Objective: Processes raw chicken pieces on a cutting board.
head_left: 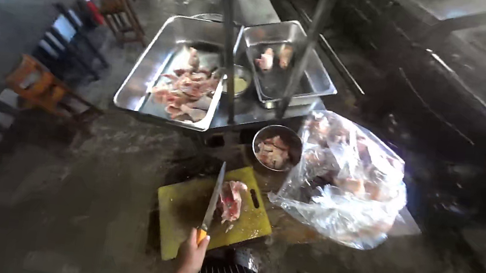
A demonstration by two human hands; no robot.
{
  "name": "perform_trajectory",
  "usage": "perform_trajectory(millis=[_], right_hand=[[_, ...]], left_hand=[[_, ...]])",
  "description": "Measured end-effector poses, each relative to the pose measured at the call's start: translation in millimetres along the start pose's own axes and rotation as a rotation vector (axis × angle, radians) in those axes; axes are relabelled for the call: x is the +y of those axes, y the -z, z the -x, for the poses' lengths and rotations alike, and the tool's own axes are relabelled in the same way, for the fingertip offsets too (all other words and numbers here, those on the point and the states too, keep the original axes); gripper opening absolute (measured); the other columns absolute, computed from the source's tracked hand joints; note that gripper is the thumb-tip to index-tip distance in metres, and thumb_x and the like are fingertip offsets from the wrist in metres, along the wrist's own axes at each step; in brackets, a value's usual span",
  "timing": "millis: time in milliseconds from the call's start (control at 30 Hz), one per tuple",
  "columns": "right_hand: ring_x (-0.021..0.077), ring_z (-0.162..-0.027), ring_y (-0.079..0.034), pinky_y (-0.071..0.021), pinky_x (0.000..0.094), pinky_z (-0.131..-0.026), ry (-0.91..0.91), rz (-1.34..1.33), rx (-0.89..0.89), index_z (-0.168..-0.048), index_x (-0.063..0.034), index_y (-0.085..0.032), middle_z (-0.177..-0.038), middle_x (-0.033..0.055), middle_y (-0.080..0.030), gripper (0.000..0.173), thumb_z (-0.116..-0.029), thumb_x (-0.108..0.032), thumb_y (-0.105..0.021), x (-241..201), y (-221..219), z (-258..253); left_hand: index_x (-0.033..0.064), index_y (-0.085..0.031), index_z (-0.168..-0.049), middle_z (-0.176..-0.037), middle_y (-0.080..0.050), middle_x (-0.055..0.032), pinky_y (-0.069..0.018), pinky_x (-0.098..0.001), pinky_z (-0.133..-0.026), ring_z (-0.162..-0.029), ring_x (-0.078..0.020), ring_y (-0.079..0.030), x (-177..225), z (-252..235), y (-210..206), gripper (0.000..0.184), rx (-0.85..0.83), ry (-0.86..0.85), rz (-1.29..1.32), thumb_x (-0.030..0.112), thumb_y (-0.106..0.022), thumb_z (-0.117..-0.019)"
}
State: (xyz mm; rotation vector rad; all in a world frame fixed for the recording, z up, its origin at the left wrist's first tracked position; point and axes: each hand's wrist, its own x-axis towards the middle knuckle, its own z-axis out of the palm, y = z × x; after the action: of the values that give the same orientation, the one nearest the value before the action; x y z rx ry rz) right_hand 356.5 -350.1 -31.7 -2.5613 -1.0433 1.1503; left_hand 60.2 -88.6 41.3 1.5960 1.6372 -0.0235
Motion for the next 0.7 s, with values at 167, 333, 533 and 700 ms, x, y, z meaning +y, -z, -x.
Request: perform_trajectory(millis=[167, 333, 533, 700], right_hand=[[0.0273, -0.137, -0.053, -0.0464, 0.0493, -0.113, 0.533, 0.090, 0.166, -0.145, -0.0236, -0.060, -0.146, 0.0065, -0.058, 0.046, -0.0988, -0.020, -0.061, -230, 56, -108], [0.0407, -0.132, -0.055, -0.0504, 0.0616, -0.104, 0.552, 0.236, 0.011, -0.154, -0.0183, -0.048, -0.150, 0.0187, -0.052, 0.059, -0.0971, -0.017, -0.064, -278, 38, -187], [0.0419, -0.119, -0.063, -0.0531, 0.0623, -0.098, 0.327, 0.256, -0.101, -0.146, -0.0073, -0.053, -0.143, 0.0224, -0.056, 0.051, -0.0994, -0.027, -0.062, -284, 34, -137], [0.0422, -0.119, -0.064, -0.0538, 0.0597, -0.098, 0.312, 0.145, -0.062, -0.145, -0.0052, -0.052, -0.143, 0.0249, -0.055, 0.050, -0.0996, -0.023, -0.063, -270, 20, -120]], left_hand=[[0.0088, -0.046, -0.153, -0.120, -0.072, -0.0190, -0.0552, -0.0557, -0.099, -0.111, -0.0344, -0.071, -9, 17, -11, 0.058, -0.020, -0.010, -0.050, 0.042, -0.053, -0.1062], [0.0087, -0.050, -0.148, -0.114, -0.072, -0.0176, -0.0574, -0.0542, -0.094, -0.105, -0.0327, -0.072, -17, 30, -5, 0.053, -0.008, -0.006, -0.083, 0.043, -0.050, -0.1072], [0.0070, -0.053, -0.146, -0.120, -0.072, -0.0156, -0.0583, -0.0509, -0.094, -0.107, -0.0304, -0.072, -10, 36, -7, 0.050, 0.052, -0.065, -0.115, 0.038, -0.049, -0.1071], [0.0029, -0.063, -0.132, -0.106, -0.075, -0.0155, -0.0624, -0.0489, -0.079, -0.091, -0.0308, -0.076, 12, 19, -20, 0.043, 0.230, -0.279, -0.189, 0.035, -0.051, -0.1069]])
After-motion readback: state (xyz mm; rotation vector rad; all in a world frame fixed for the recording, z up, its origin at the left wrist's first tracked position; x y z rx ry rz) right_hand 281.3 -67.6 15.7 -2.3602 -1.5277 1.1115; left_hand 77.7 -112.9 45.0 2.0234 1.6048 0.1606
